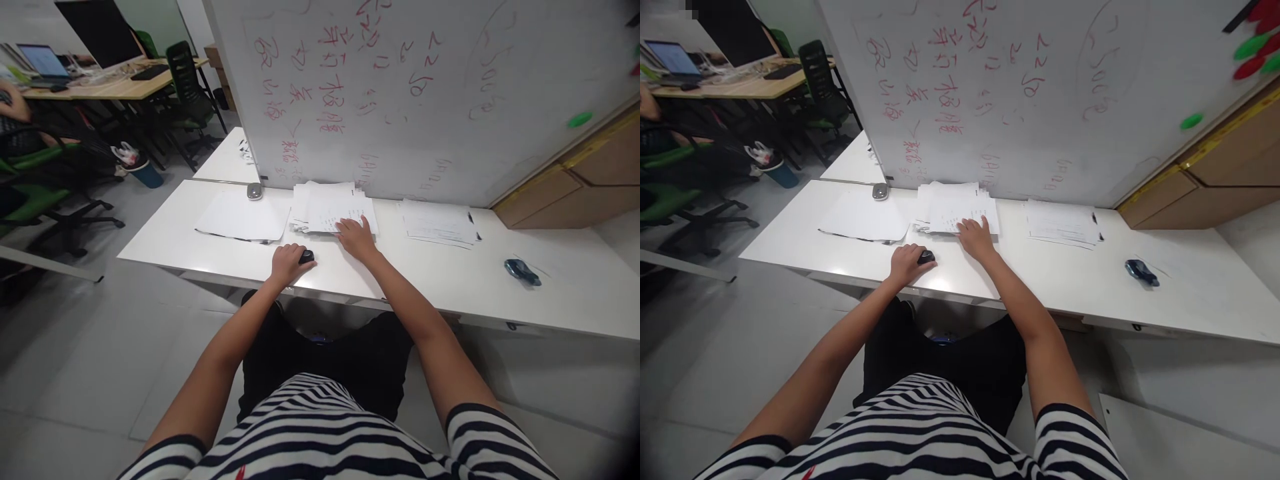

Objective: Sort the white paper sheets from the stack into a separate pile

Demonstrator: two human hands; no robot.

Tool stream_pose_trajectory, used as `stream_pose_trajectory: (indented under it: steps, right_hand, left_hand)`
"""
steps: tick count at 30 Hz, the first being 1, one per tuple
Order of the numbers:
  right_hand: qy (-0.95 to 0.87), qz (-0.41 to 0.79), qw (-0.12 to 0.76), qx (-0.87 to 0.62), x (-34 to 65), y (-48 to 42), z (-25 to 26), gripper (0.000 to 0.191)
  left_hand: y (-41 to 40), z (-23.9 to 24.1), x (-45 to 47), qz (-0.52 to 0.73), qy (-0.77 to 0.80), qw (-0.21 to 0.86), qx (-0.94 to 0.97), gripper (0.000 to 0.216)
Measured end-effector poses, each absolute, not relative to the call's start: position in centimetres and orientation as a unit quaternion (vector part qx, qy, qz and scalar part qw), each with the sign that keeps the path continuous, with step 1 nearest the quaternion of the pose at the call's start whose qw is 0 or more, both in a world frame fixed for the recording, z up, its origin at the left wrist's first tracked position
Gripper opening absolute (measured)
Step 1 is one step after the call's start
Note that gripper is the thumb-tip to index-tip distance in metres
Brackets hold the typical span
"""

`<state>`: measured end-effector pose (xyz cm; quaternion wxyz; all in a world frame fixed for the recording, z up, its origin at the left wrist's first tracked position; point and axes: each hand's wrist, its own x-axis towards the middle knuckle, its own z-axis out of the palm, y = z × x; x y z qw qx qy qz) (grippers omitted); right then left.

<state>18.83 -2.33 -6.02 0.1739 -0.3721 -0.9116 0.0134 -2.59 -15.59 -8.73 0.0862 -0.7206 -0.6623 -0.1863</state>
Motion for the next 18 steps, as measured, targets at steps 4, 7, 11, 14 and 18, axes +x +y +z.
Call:
stream_pose_trajectory:
  steps: [4, 7, 11, 14, 18]
  right_hand:
    - [-0.902, 0.022, 0.164, -0.398, 18.48, -1.96, -5.63, 0.038]
    - [-0.889, 0.026, 0.172, -0.423, 18.5, -2.0, -5.21, 0.042]
    - [-0.876, 0.032, 0.214, -0.432, 18.5, -2.18, -5.0, 0.039]
    - [-0.864, 0.077, 0.268, -0.418, 18.29, -2.02, -5.15, 0.027]
    - [-0.848, 0.157, 0.289, -0.414, 17.73, -1.35, -5.66, 0.016]
  left_hand:
    - [-15.61, -8.81, -2.61, -0.192, -0.66, 0.083, -0.721, 0.044]
    - [-15.6, -8.92, -2.67, -0.195, -0.658, 0.084, -0.722, 0.047]
    - [-15.71, -8.89, -2.64, -0.205, -0.655, 0.086, -0.722, 0.049]
    - [-15.84, -8.77, -2.57, -0.21, -0.651, 0.089, -0.724, 0.048]
    - [-15.94, -8.63, -2.52, -0.213, -0.65, 0.092, -0.723, 0.047]
